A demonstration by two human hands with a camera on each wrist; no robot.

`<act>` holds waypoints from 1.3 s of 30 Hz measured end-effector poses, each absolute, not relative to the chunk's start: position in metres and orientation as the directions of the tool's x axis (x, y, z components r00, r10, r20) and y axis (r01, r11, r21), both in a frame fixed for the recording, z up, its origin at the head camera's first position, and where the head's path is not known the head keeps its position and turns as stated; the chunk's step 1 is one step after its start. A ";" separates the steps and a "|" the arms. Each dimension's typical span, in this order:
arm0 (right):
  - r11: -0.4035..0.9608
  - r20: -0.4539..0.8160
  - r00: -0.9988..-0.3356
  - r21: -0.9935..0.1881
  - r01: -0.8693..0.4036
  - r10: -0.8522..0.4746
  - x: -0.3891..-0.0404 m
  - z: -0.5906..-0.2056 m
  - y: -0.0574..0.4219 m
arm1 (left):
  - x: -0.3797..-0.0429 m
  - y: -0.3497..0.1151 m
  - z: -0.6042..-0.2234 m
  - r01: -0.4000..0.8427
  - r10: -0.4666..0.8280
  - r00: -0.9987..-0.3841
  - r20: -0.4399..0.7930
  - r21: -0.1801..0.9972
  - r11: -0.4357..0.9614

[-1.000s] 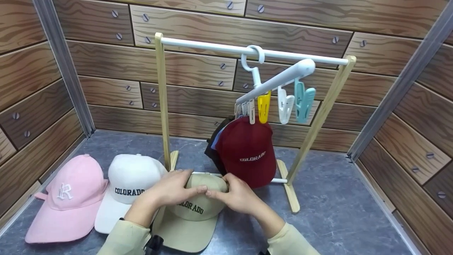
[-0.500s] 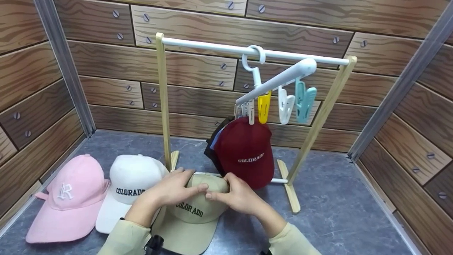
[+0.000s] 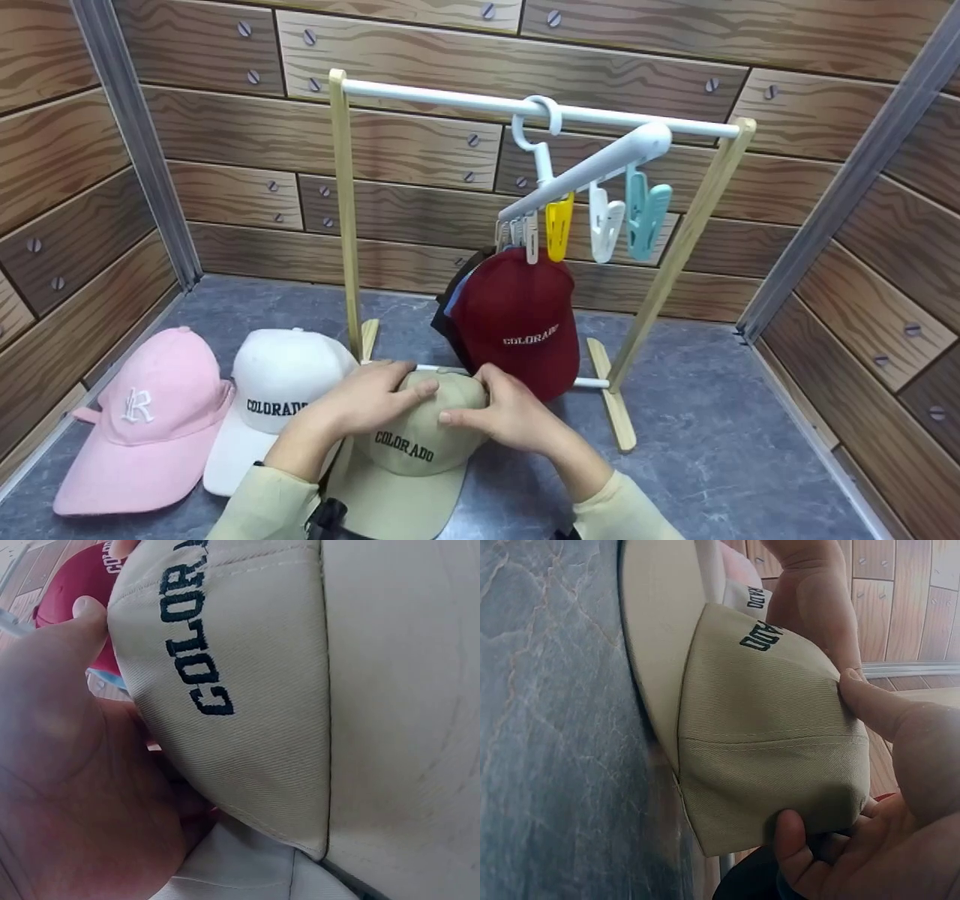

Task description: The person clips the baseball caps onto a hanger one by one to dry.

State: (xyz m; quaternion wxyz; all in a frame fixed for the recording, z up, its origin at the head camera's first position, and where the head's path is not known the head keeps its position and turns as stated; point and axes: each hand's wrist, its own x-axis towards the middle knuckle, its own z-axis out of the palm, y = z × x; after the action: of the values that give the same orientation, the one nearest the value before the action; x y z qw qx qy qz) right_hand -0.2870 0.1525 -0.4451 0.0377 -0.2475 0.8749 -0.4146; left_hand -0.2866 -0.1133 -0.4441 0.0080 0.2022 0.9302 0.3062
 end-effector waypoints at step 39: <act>0.529 0.175 -0.820 -0.687 -0.498 -0.544 -0.277 -0.420 0.162 | -0.276 -0.136 -0.415 0.323 0.427 -0.899 0.092 0.798 0.508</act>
State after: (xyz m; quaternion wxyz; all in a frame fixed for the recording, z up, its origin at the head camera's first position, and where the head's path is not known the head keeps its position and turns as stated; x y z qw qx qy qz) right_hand -0.2771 0.1625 -0.4196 0.0303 -0.2981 0.8740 -0.3826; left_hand -0.2765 -0.1364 -0.4146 0.0582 0.2166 0.8663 0.4462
